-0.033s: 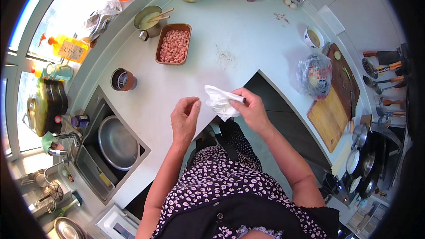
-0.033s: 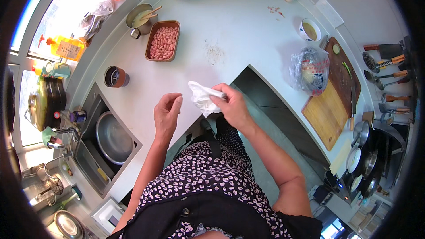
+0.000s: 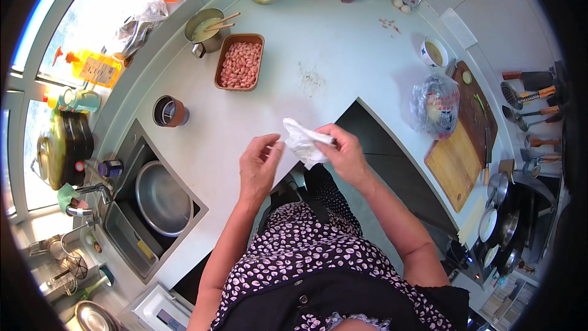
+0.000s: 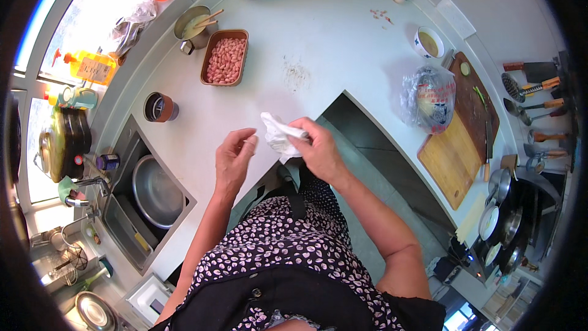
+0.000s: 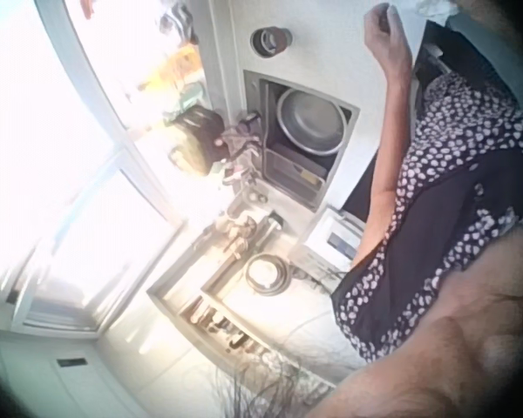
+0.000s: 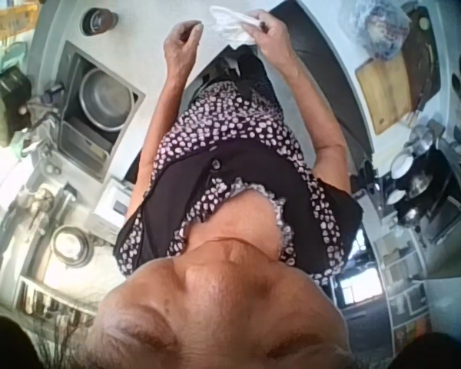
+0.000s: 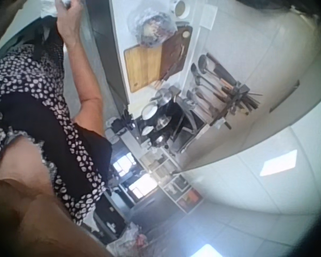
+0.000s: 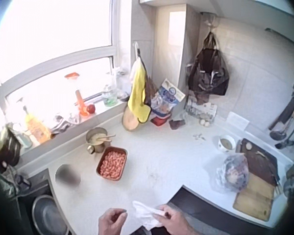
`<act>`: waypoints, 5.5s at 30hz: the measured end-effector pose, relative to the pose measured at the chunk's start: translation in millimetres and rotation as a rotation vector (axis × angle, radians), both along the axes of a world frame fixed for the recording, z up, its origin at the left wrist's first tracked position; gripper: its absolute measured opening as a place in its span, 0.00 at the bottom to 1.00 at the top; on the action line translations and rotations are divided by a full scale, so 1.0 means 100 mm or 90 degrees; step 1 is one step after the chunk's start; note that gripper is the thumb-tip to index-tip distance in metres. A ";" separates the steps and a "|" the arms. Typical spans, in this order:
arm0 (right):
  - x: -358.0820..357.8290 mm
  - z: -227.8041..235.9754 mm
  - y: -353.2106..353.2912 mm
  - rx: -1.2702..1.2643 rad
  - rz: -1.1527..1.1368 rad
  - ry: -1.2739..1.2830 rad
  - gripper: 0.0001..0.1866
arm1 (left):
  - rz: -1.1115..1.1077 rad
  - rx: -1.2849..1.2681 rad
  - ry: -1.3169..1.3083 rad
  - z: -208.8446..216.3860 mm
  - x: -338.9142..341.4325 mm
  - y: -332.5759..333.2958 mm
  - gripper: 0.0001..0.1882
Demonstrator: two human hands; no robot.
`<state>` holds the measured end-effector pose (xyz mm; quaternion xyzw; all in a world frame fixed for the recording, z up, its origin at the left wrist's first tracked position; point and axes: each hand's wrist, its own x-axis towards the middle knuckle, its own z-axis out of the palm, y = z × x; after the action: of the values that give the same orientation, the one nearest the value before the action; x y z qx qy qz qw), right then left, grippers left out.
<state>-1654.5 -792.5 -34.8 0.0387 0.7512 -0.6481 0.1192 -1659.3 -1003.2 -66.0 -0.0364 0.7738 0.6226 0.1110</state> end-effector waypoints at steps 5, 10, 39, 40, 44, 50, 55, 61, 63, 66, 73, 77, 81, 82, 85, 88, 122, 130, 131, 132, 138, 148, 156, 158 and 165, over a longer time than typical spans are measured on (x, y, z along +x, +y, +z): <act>-0.15 -0.06 -0.08 0.081 0.073 0.132 0.10 | -0.102 0.295 -0.137 0.08 -0.16 0.26 0.17; -0.31 -0.36 0.15 -0.015 0.003 0.021 0.13 | -0.026 0.349 -0.153 -0.13 -0.21 0.51 0.10; -2.65 -1.54 0.78 0.449 0.131 0.423 0.08 | 0.094 0.182 -0.249 -0.54 -0.39 0.96 0.08; -2.51 -1.52 0.81 0.414 0.179 0.385 0.07 | 0.089 0.179 -0.245 -0.53 -0.41 0.96 0.08; -2.76 -1.32 0.92 0.362 0.103 0.406 0.06 | 0.081 0.158 -0.248 -0.55 -0.41 0.95 0.09; -4.49 -1.39 0.82 0.409 -0.054 0.483 0.07 | 0.070 0.137 -0.263 -0.66 -0.32 0.92 0.09; -3.94 -1.89 0.31 0.348 0.131 0.549 0.07 | 0.091 0.143 -0.263 -0.67 -0.37 0.93 0.10; -2.85 -1.34 0.54 0.305 0.334 0.433 0.06 | 0.093 0.184 -0.280 -0.65 -0.46 0.95 0.10; -3.13 -1.60 0.81 0.297 0.184 0.504 0.06 | 0.092 0.192 -0.280 -0.66 -0.48 0.97 0.10; -3.94 -1.26 1.10 0.440 -0.028 0.491 0.07 | 0.090 0.187 -0.284 -0.69 -0.46 0.95 0.09; -3.05 -1.61 0.58 0.337 0.158 0.471 0.07 | 0.072 0.178 -0.288 -0.70 -0.46 0.98 0.09; -2.75 -1.40 0.67 0.302 0.271 0.390 0.07 | 0.051 0.187 -0.273 -0.69 -0.46 1.01 0.10; -3.71 -1.27 0.75 0.343 0.066 0.444 0.05 | 0.074 0.180 -0.291 -0.67 -0.36 1.02 0.10; -4.01 -1.24 0.79 0.418 0.038 0.469 0.05 | 0.067 0.174 -0.293 -0.70 -0.33 1.01 0.10; -4.48 -1.66 0.79 0.401 0.012 0.513 0.06 | 0.063 0.168 -0.293 -0.71 -0.31 1.02 0.10; -4.23 -1.82 0.33 0.346 0.073 0.572 0.06 | 0.074 0.156 -0.293 -0.71 -0.29 1.03 0.10; -2.05 -0.90 0.11 0.327 0.426 0.469 0.07 | 0.095 0.196 -0.296 -0.78 0.46 1.19 0.11; -1.02 -1.52 -0.66 0.381 0.360 0.601 0.05 | 0.117 0.201 -0.281 -0.86 0.89 1.03 0.10; -1.10 -1.56 -0.60 0.404 0.307 0.622 0.05 | 0.116 0.193 -0.284 -0.88 0.95 1.01 0.10; -1.20 -1.59 -0.49 0.450 0.296 0.610 0.05 | 0.115 0.184 -0.288 -0.90 1.02 0.98 0.09; -1.42 -1.29 0.02 0.442 0.186 0.497 0.05 | 0.123 0.196 -0.262 -0.84 1.12 0.94 0.08; -1.06 -1.50 0.30 0.469 0.250 0.541 0.05 | 0.092 0.173 -0.264 -0.91 1.29 0.85 0.08; -0.71 -1.19 0.03 0.387 0.284 0.552 0.05 | 0.116 0.192 -0.274 -1.00 1.40 0.81 0.09; -0.70 -1.40 0.02 0.409 0.304 0.533 0.06 | 0.094 0.192 -0.288 -0.98 1.36 0.79 0.10; -1.09 -1.09 0.59 0.389 0.061 0.494 0.06 | 0.126 0.181 -0.292 -1.02 1.34 0.79 0.10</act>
<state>-1763.7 -733.9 -144.3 -0.2067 0.8967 -0.3589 -0.1562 -1525.3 -924.7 -168.2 -0.2359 0.6260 0.7082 0.2256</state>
